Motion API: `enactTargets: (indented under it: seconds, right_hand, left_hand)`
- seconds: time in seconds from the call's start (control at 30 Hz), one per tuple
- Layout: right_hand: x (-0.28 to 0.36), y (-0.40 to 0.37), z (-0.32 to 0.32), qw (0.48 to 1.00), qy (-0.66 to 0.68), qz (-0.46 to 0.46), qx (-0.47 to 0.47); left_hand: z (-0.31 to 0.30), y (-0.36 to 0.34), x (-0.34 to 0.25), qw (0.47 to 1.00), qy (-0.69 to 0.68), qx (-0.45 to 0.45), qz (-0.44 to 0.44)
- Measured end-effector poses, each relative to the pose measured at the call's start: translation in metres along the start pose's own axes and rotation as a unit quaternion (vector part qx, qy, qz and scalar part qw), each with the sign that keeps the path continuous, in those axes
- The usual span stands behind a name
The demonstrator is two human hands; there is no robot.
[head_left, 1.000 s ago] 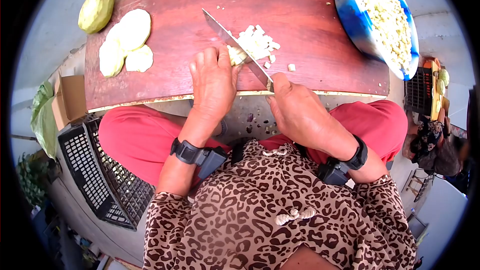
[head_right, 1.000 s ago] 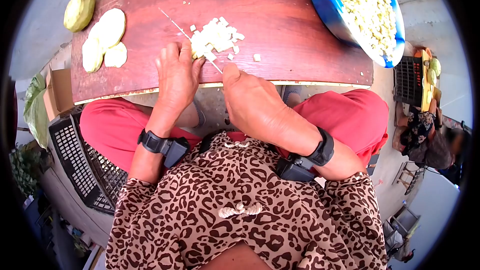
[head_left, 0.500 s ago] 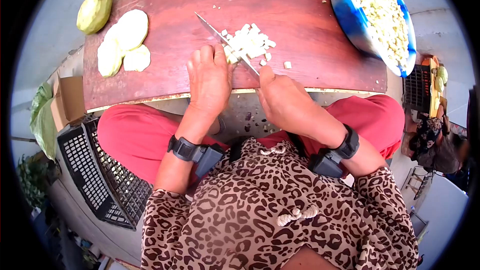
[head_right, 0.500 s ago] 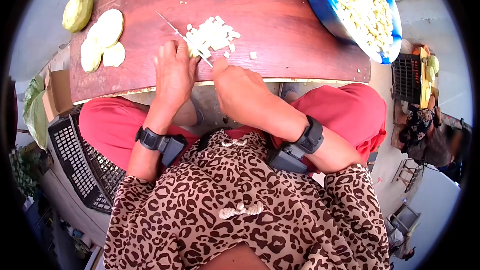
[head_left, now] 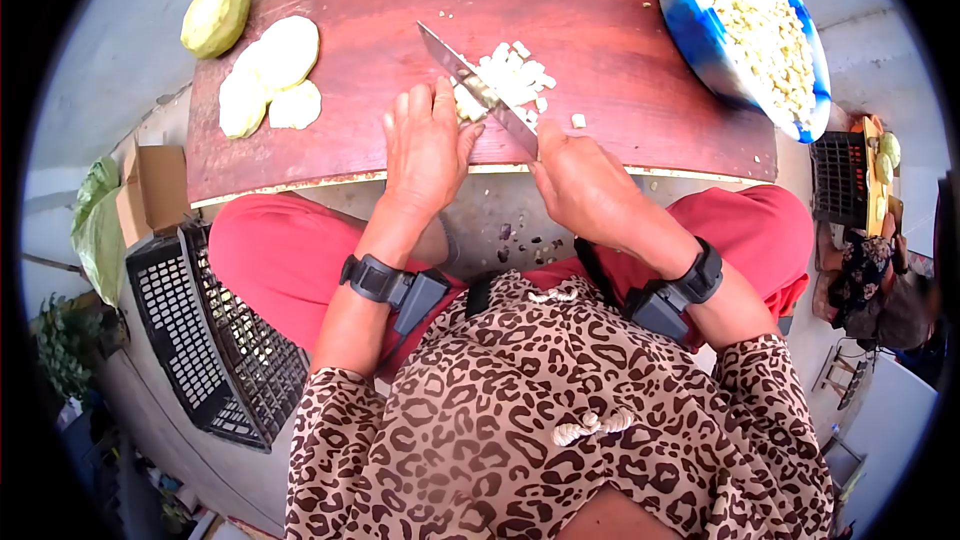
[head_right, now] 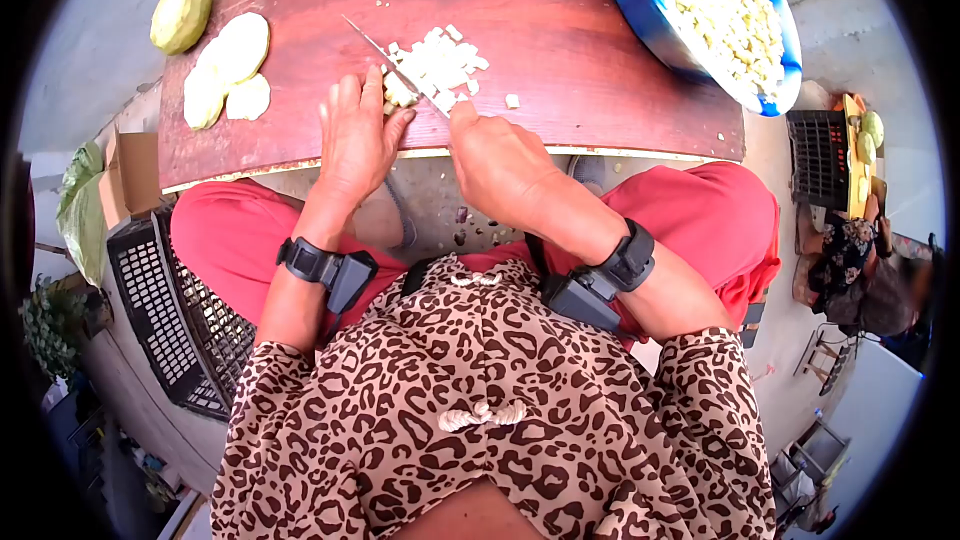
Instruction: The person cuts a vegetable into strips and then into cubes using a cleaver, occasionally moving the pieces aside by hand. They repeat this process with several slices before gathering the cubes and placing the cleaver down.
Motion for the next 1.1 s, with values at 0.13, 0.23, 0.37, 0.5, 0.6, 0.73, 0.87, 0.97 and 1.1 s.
enactTargets:
  seconds: [0.13,0.23,0.37,0.5,0.6,0.73,0.87,0.97,1.1]
  right_hand:
    - [0.001,0.002,0.005,0.999,-0.011,-0.022,-0.021]
    - [-0.003,0.005,0.004,1.0,-0.005,-0.019,-0.014]
    - [-0.011,0.004,0.008,0.999,0.037,-0.022,-0.027]
    - [-0.01,-0.002,0.003,0.997,0.06,-0.026,-0.039]
    - [0.0,-0.009,-0.004,0.995,0.066,-0.052,-0.058]
    - [0.011,-0.014,-0.005,0.992,0.068,-0.082,-0.073]
    - [0.009,-0.013,0.0,0.996,0.053,-0.06,-0.033]
    - [0.007,-0.01,0.004,0.997,0.046,-0.058,-0.028]
    - [0.009,-0.01,0.004,0.997,0.042,-0.054,-0.022]
  left_hand:
    - [-0.003,-0.002,0.003,0.998,-0.06,-0.018,0.005]
    - [-0.002,0.001,0.006,0.995,-0.095,-0.04,0.014]
    - [-0.003,-0.004,0.009,0.993,-0.097,-0.058,0.014]
    - [-0.002,-0.004,0.01,0.99,-0.119,-0.075,0.032]
    - [-0.002,-0.002,0.01,0.986,-0.132,-0.088,0.043]
    - [0.003,0.001,0.011,0.979,-0.178,-0.093,0.046]
    - [0.002,0.001,0.009,0.977,-0.17,-0.116,0.055]
    - [0.002,0.001,0.009,0.977,-0.16,-0.129,0.062]
    - [0.003,0.001,0.009,0.975,-0.16,-0.137,0.069]
Point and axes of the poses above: each hand's wrist, its own y-axis towards the middle knuckle, its own z-axis out of the palm, x = y × z, the point moved 4 cm from there along y, towards the middle knuckle, and after that the axes turned 14 degrees about x, right-handed, at the moved point
